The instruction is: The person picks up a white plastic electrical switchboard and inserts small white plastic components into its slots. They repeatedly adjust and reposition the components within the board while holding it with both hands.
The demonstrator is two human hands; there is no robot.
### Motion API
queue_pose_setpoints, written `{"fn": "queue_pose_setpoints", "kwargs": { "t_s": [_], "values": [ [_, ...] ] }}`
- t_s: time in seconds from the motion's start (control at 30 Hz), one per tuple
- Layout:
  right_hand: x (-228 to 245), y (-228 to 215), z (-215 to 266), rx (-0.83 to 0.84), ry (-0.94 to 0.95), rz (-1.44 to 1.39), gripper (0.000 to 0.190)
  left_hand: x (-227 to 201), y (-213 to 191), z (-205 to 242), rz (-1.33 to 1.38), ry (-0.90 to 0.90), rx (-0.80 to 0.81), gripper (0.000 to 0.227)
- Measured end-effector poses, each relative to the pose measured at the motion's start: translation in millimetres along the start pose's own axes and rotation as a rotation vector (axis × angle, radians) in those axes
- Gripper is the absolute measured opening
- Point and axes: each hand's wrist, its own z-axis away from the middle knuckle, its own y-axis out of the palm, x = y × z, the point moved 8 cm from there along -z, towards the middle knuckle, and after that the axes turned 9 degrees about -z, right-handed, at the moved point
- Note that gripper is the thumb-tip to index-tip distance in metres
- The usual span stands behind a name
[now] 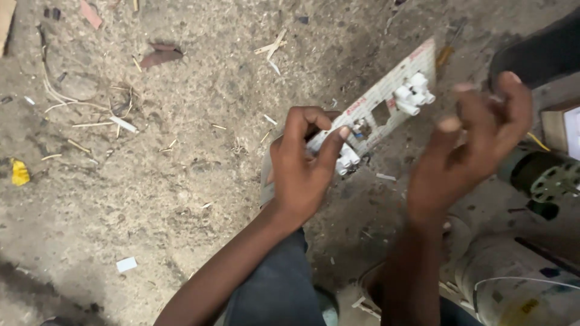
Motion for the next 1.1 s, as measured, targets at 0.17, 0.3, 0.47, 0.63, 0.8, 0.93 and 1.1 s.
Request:
{"fn": "queue_pose_setpoints", "kwargs": {
  "t_s": [0.17,0.3,0.47,0.63,0.8,0.93,1.1],
  "values": [
    [-2,11,-12,0.295,0.467,-0.223,0.063,46,10,17,0.214,-0.235,0.086,0.024],
    [-34,5,3,0.421,0.318,-0.381,0.05,56,27,8,0.246,-0.293,0.315,0.05],
    [12,6,-25,0.395,0.573,-0.645,0.073,15,39,-5,0.179,-0.238,0.553,0.07],
    [49,10,-26,0.43,0.402,-0.811,0.057,23,59,1,0.311,-0.413,0.719,0.069],
    [77,-4,-20,0.37,-0.046,-0.039,0.023,40,61,17,0.523,-0.556,0.668,0.05],
    [77,7,-16,0.476,-0.042,-0.06,0.027,39,55,13,0.515,-0.566,0.639,0.045],
    [84,16,-13,0.419,-0.065,0.031,0.028,60,56,17,0.523,-0.508,0.559,0.034]
  ]
}}
